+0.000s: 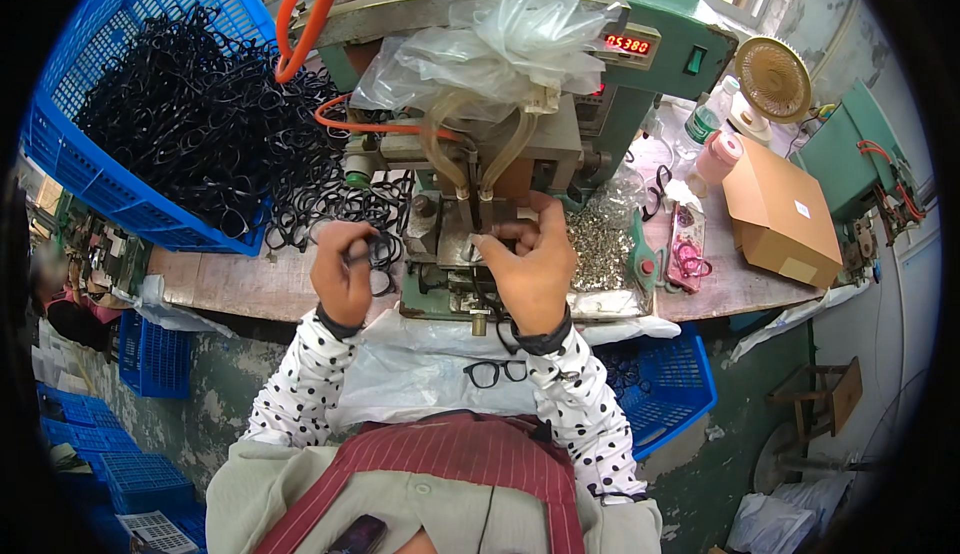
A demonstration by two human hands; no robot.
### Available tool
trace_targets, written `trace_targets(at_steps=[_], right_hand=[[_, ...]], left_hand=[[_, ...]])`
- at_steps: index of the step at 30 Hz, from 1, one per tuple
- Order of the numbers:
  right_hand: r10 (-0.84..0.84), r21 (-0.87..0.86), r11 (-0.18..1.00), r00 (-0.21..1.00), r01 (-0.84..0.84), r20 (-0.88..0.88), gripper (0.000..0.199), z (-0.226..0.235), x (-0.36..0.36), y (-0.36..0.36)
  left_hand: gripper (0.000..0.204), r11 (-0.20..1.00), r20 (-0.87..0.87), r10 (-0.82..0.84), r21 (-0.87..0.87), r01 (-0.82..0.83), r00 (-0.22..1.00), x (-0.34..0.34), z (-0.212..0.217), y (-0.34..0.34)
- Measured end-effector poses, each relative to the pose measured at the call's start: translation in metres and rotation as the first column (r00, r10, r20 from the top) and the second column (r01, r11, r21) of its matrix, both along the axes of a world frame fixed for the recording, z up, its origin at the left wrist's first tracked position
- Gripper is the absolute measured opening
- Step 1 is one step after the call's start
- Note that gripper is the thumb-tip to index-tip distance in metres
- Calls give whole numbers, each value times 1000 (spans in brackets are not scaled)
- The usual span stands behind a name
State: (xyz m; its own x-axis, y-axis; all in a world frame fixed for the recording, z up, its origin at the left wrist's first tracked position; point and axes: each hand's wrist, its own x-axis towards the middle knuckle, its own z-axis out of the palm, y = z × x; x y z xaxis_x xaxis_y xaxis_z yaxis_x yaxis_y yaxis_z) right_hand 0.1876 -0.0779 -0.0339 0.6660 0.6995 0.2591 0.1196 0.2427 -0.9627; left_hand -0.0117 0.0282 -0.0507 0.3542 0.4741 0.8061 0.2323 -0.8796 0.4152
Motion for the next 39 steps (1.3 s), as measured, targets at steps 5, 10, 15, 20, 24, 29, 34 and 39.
trace_targets(at_steps=[5,10,15,20,24,29,34,39], right_hand=[[27,5,1000,995,-26,-101,55,-3,1,-1],[-369,-76,877,766,475,527,40,-45,74,-17],[-274,-361,811,844,460,461,29,-90,133,-57],[-114,-167,828,452,536,885,18,-97,113,-60],[-282,-120,834,604,539,745,7,-108,117,-54],[-428,-126,828,761,546,488,9,-117,117,-58],[-484,-105,784,708,612,514,12,-115,111,-58],[-480,-83,770,660,633,577,13,-120,114,-58]], left_hand=[[38,850,-113,-423,295,437,899,29,13,-32],[39,734,-300,-569,235,637,766,55,9,-45],[40,748,-282,-572,204,631,770,58,2,-45],[41,759,-268,-566,200,620,779,59,2,-46],[37,765,-312,-539,209,610,783,55,1,-45],[40,764,-333,-410,382,519,849,41,3,-42],[27,957,-107,-63,277,91,992,0,-40,11],[24,956,-635,281,122,-265,720,-39,-75,43]])
